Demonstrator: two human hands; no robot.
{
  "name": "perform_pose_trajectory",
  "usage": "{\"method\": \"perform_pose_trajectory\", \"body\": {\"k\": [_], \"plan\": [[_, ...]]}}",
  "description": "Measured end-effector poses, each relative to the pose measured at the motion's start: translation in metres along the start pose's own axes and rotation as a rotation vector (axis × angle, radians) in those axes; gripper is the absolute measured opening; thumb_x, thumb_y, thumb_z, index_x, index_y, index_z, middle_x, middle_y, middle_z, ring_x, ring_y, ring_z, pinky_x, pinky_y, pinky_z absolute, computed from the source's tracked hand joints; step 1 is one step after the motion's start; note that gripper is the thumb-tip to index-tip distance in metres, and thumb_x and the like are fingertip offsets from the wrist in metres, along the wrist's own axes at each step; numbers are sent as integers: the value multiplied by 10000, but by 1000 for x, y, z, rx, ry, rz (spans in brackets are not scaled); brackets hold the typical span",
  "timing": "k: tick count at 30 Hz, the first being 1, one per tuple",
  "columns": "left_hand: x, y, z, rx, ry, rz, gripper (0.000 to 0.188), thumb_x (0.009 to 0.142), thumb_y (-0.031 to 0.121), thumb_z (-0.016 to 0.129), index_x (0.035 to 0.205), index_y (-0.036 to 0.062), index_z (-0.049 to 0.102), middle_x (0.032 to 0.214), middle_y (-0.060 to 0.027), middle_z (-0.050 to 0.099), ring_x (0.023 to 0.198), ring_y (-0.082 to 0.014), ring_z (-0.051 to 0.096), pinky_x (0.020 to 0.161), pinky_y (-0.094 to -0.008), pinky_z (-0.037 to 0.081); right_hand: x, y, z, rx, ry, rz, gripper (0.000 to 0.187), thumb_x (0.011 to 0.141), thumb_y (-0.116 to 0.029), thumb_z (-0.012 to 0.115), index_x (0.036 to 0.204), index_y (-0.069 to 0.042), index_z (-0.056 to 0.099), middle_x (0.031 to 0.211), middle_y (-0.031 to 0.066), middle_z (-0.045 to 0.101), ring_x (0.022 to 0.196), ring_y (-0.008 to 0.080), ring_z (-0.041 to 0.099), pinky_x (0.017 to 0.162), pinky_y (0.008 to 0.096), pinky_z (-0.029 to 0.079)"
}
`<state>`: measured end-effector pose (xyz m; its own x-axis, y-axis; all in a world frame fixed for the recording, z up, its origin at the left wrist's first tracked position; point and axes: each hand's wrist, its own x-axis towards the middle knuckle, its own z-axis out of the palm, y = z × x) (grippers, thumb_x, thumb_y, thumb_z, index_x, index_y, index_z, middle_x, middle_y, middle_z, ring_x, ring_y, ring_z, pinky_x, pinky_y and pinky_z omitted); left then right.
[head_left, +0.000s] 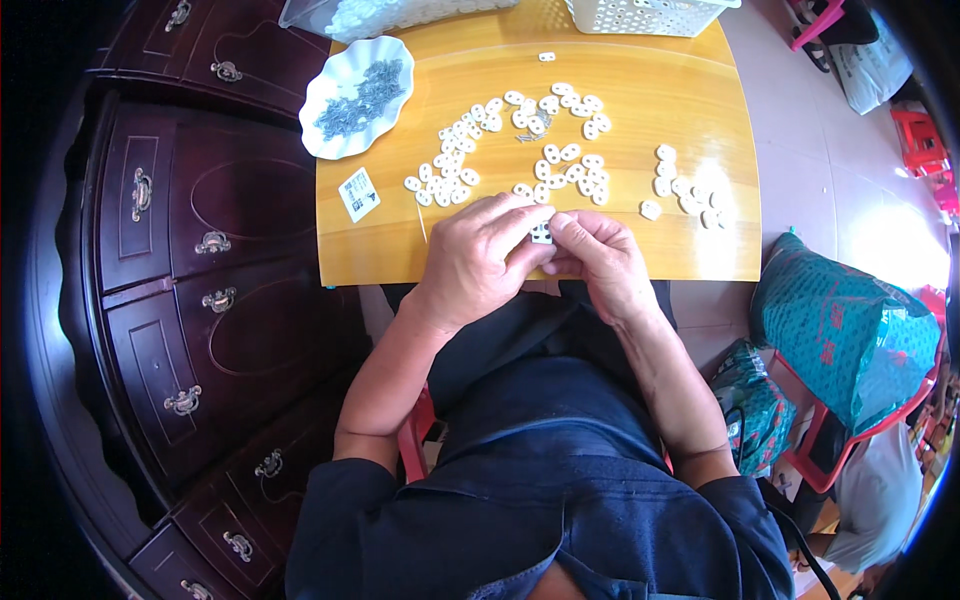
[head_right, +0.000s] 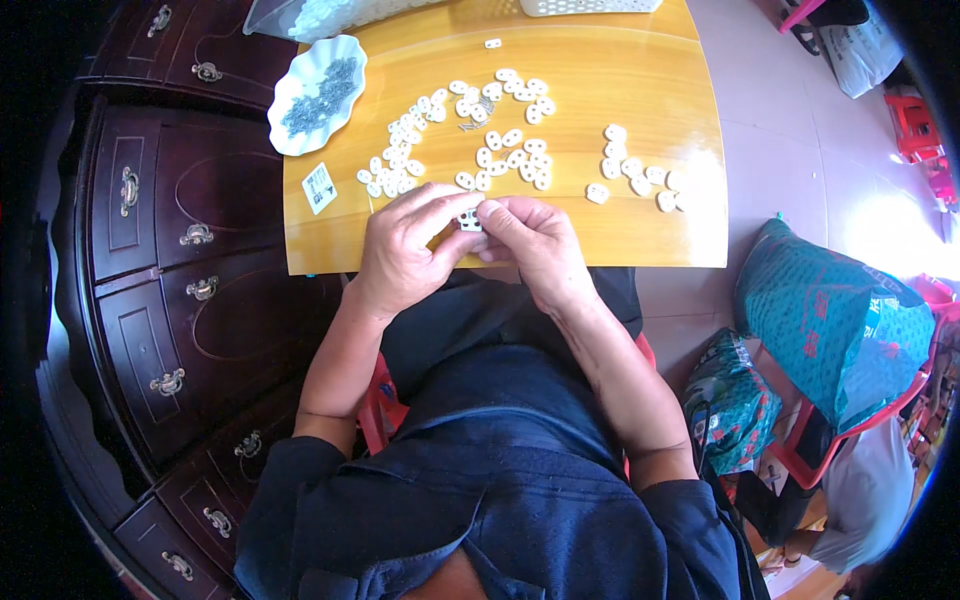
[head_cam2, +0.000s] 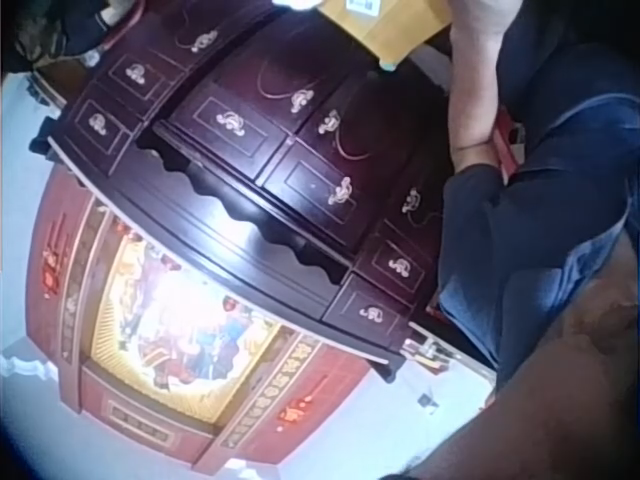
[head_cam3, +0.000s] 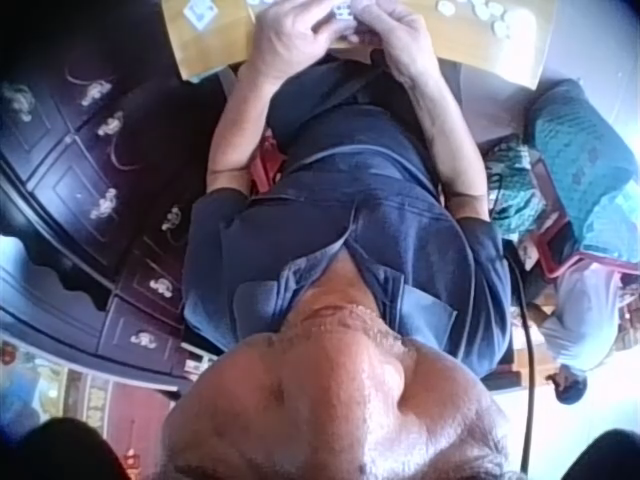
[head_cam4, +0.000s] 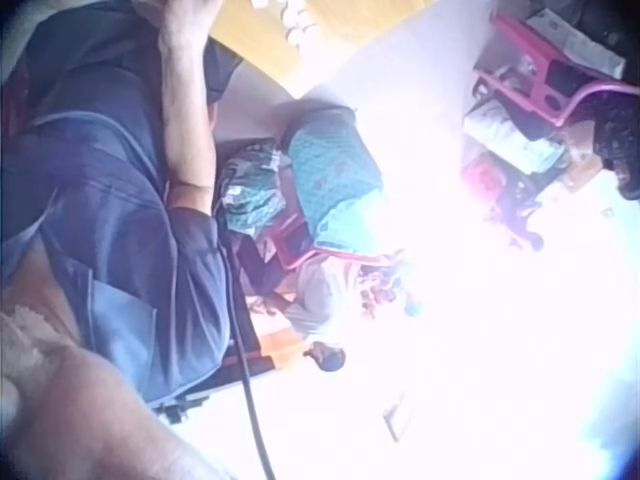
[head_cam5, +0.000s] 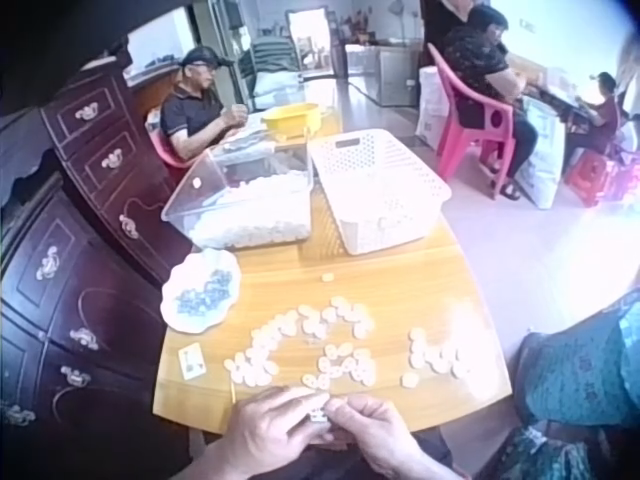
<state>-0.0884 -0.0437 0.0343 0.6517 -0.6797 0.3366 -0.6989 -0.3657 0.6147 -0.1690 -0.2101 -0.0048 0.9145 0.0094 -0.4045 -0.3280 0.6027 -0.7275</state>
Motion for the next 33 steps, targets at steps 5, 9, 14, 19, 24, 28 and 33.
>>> {"method": "perform_pose_trajectory", "body": {"k": [5, 9, 14, 19, 24, 28, 33], "plan": [[1, 2, -1, -7, 0, -9, 332, 761, 1, 821, 1072, 41, 715, 946, -117, 721, 841, -303, 712, 727, -381, 573, -1, 4, 4, 3, 15, -48, 236, 1042, -235, 646, 1014, -25, 752, 877, 22, 743, 757, 62, 644, 717, 214, 525], [3, 3, -1, -15, 6, -3, 317, 761, -8, 815, 1059, 34, 714, 934, -120, 721, 833, -307, 712, 726, -382, 572, -4, 6, 7, -5, 62, -90, 225, 1037, -214, 652, 997, -16, 751, 857, 24, 736, 746, 63, 639, 718, 221, 529], [3, 2, 1, -26, 4, 15, 299, 769, -12, 809, 1047, 32, 711, 936, -120, 726, 833, -307, 713, 721, -385, 572, -7, 6, 9, -41, 96, -132, 230, 1038, -208, 649, 995, -4, 747, 838, 22, 726, 743, 65, 639, 710, 229, 538], [2, 1, 3, -64, 14, 41, 284, 777, -1, 815, 1042, 29, 715, 938, -124, 727, 826, -304, 714, 715, -380, 572, -10, 5, 9, -117, 115, -172, 246, 1041, -218, 644, 1005, 3, 746, 834, 23, 722, 739, 67, 643, 706, 227, 545], [0, 1, 7, -136, 26, 16, 295, 787, -8, 817, 1065, 13, 721, 944, -128, 728, 820, -280, 719, 713, -353, 575, -12, 2, 13, -137, 141, -169, 240, 1044, -205, 640, 999, 5, 748, 834, 17, 718, 740, 67, 637, 705, 230, 537], [-2, 3, 9, -283, 69, -55, 254, 800, -20, 786, 1029, 36, 691, 912, -114, 687, 780, -295, 697, 673, -372, 562, -9, 5, 10, -185, 126, -207, 219, 1045, -180, 639, 999, 3, 749, 833, 10, 713, 729, 62, 615, 704, 225, 516], [-4, -3, 9, -212, 83, 1, 254, 800, -25, 786, 1030, 30, 696, 918, -121, 689, 777, -296, 702, 676, -371, 565, -10, 6, 11, -193, 134, -195, 240, 1043, -204, 645, 1012, 13, 743, 844, 14, 712, 744, 63, 623, 705, 233, 545]]}}
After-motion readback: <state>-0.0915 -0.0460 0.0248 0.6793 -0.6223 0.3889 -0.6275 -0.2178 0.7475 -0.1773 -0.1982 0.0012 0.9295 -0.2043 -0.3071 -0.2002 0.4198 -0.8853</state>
